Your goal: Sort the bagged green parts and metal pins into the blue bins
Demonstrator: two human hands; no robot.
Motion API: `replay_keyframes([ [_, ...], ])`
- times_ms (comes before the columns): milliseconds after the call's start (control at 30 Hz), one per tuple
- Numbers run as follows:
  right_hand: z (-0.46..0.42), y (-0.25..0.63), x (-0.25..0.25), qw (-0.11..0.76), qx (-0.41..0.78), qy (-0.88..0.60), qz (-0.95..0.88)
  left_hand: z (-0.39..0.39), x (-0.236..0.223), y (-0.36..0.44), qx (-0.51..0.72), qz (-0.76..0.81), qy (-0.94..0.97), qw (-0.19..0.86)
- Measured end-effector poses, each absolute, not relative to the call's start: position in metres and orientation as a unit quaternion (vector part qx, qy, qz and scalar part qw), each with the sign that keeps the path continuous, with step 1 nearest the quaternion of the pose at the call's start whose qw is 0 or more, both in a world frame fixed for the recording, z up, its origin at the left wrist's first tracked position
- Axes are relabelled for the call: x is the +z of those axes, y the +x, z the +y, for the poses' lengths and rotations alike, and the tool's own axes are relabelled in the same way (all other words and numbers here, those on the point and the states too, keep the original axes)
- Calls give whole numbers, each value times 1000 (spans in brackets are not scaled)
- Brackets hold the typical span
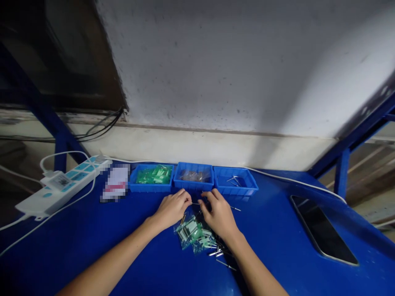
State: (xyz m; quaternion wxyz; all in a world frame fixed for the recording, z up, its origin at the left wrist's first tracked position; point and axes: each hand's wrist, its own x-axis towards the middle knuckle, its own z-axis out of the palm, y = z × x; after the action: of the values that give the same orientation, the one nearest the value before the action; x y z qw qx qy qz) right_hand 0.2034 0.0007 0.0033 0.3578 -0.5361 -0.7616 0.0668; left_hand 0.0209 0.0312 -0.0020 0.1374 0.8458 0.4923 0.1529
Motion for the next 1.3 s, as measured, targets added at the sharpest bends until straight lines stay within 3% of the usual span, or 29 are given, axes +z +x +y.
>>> replay_keyframes([
  [500,-7,191,8,338,75,-482,-805,29,-4,20,203,526,814,143],
  [800,0,195,0,324,80,-515,-790,24,-1,15,288,452,815,220],
  [1300,-5,194,7,316,56,-501,-804,26,-2,17,302,463,796,246],
])
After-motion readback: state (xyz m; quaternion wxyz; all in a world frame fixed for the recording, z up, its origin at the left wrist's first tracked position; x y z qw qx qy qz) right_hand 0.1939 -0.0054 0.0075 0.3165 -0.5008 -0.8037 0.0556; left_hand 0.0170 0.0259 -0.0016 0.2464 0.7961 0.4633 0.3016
